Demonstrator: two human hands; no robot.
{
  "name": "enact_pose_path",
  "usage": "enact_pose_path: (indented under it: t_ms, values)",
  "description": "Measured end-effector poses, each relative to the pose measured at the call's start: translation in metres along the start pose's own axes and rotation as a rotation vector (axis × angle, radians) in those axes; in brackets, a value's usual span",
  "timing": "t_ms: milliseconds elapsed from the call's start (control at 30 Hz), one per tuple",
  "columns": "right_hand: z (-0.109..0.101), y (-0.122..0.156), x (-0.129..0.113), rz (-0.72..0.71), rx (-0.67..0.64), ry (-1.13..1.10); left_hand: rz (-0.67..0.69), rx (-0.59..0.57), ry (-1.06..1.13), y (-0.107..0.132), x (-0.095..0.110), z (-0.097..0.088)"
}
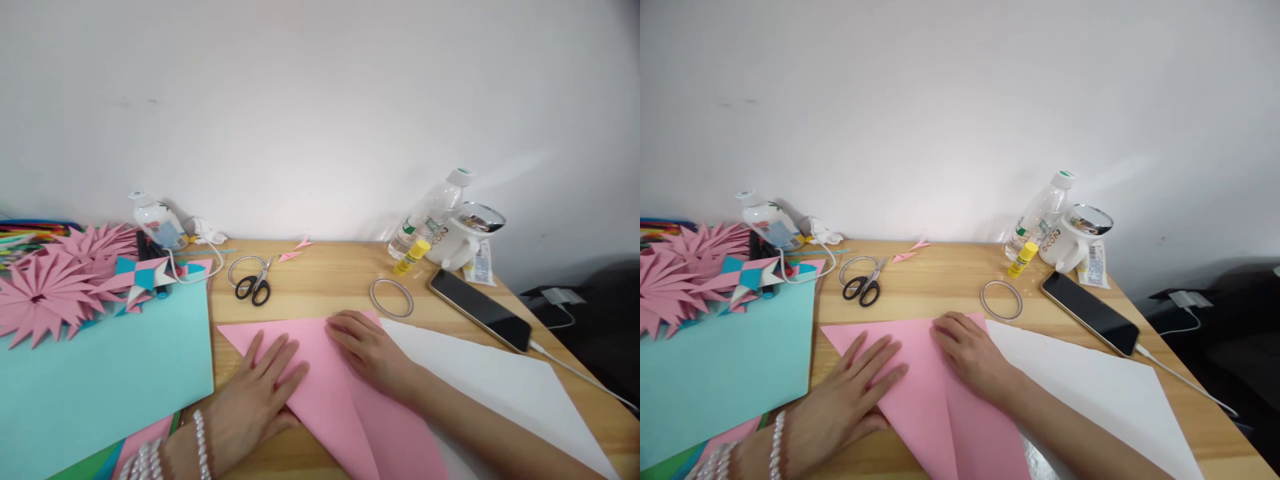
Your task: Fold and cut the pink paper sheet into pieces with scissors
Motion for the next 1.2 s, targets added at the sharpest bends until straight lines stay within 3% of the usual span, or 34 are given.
enact_pose_path:
  t_ms: [367,800,1200]
  values:
    - [0.004,0.005,0.004,0.018,-0.011,0.052,-0.103,0.082,-0.093,0.027,-0.027,-0.009]
    - [0.004,0.003,0.004,0.024,-0.004,0.071,-0.1,-0.153,0.138,0.033,-0.049,0.005]
    - [0.007,0.007,0.008,0.037,-0.042,0.066,-0.086,-0.139,0.146,0.036,-0.052,0.004]
Point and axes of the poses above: each hand's wrist, its own y-axis away from the middle knuckle, its own z-axis out of the palm, x = y × z, the point moved 9 cm from there along -y, towards the middle knuckle, and after that the axes turned 10 degrees about -z, right-handed, at the moved point
